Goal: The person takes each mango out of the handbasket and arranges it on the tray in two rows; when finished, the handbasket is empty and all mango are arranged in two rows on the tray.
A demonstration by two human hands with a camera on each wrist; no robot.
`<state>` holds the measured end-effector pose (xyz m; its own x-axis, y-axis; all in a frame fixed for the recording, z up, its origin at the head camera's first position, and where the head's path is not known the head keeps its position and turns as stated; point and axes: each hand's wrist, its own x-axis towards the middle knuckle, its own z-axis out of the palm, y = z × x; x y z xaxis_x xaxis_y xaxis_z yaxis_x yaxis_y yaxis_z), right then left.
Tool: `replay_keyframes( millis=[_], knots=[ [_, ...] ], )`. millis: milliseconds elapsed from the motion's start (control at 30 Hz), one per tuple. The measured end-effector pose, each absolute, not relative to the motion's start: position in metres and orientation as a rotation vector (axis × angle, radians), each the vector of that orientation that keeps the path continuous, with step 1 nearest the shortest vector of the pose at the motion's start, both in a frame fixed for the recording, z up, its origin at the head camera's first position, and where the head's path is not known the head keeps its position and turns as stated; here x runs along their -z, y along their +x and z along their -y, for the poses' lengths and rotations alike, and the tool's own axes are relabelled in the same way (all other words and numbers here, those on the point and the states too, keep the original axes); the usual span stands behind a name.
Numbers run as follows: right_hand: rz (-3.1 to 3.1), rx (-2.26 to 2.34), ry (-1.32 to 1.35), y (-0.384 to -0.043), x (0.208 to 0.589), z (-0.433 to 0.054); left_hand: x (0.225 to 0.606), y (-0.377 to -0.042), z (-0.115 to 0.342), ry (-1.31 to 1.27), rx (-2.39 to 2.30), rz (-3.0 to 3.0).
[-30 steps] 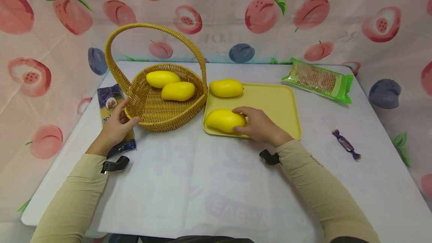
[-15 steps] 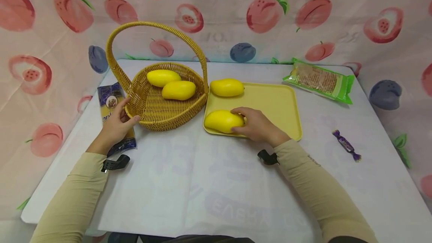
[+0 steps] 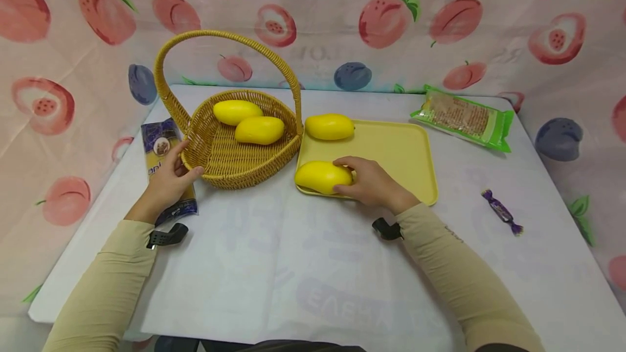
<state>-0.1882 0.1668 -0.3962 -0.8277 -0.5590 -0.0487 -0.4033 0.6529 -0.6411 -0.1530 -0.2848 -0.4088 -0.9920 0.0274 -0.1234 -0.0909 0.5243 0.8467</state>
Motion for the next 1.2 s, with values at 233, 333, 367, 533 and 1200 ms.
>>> replay_keyframes(
  millis=[233,333,367,533,1200],
  knots=[
    [-2.626,0.952,-0.774,-0.190,0.395,-0.166,0.408,-0.153,0.284,-0.051,-1.481,-2.639],
    [-2.630,0.943,-0.773,-0.191,0.393,-0.166,0.407,-0.153,0.283,-0.051,-1.480,-2.639],
    [-2.633,0.939,-0.772,-0.191,0.392,-0.166,0.407,-0.153,0.283,-0.052,-1.479,-2.639],
    [-2.624,0.958,-0.742,-0.192,0.385,-0.165,0.407,-0.153,0.283,-0.054,-1.482,-2.637],
    [-2.577,1.030,-1.000,-0.206,0.347,-0.098,0.405,-0.152,0.283,-0.068,-1.474,-2.617]
  ],
)
